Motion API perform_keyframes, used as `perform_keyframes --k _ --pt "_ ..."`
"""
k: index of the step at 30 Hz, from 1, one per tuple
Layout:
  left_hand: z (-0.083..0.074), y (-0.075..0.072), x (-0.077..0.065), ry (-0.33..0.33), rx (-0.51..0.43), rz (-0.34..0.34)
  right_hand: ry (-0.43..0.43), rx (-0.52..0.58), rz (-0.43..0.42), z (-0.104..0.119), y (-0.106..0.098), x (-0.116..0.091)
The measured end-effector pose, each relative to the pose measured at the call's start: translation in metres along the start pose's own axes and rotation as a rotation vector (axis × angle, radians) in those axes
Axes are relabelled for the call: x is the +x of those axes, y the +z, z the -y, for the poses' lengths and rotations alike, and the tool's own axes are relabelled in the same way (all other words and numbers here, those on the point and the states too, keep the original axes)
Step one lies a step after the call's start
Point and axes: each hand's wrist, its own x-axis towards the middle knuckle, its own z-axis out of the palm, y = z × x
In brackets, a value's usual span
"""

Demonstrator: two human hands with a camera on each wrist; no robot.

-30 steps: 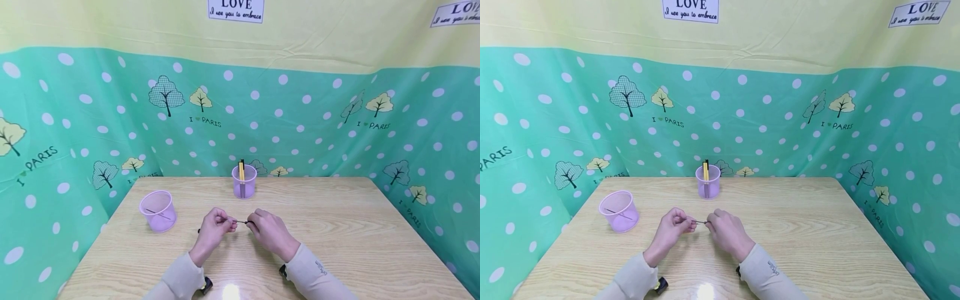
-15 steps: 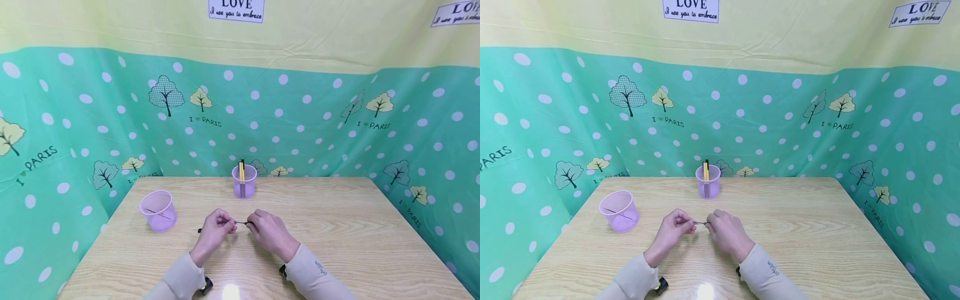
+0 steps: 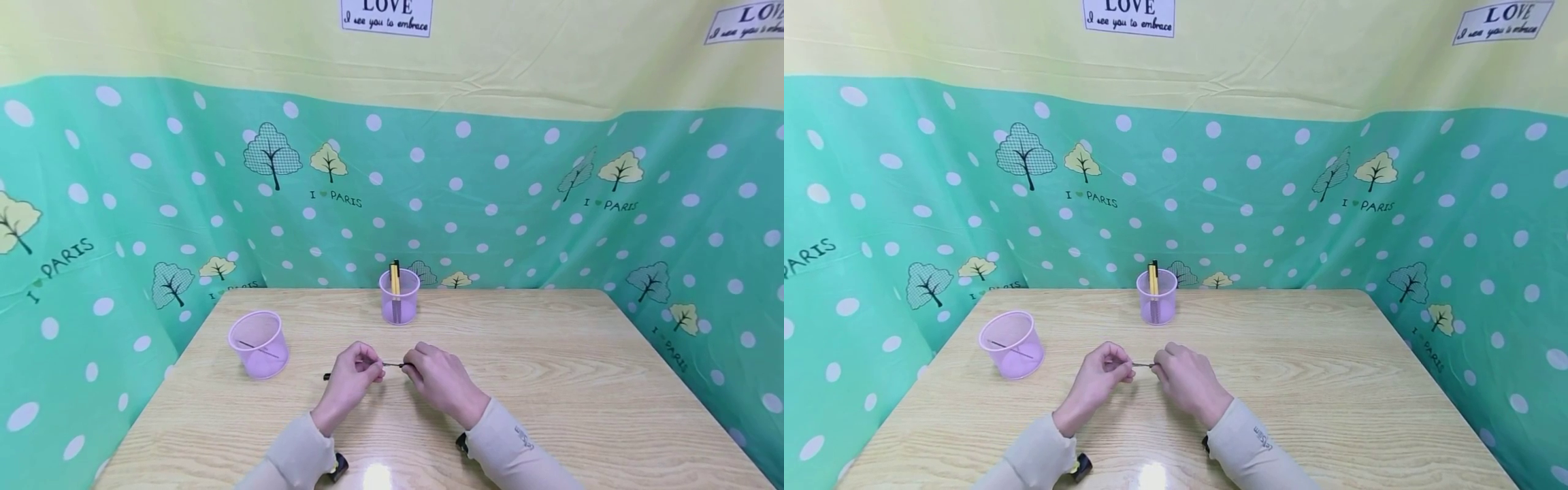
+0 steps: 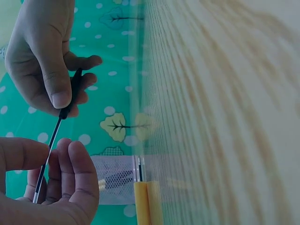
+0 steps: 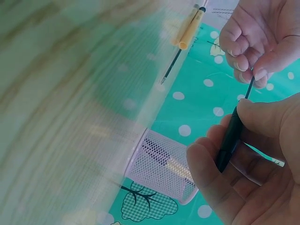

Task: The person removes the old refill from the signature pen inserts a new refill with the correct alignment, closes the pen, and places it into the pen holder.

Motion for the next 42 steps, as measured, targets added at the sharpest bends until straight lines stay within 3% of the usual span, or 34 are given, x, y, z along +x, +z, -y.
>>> perform_keyframes --k 7,42 --pt "0.018 -0.001 0.007 0.0 0.032 -0.019 -0.007 0.003 0.004 0.0 0.0 0.0" --pt "0.014 0.003 0.008 0.012 0.129 0.017 -0.015 0.003 0.002 0.002 -0.002 0.0"
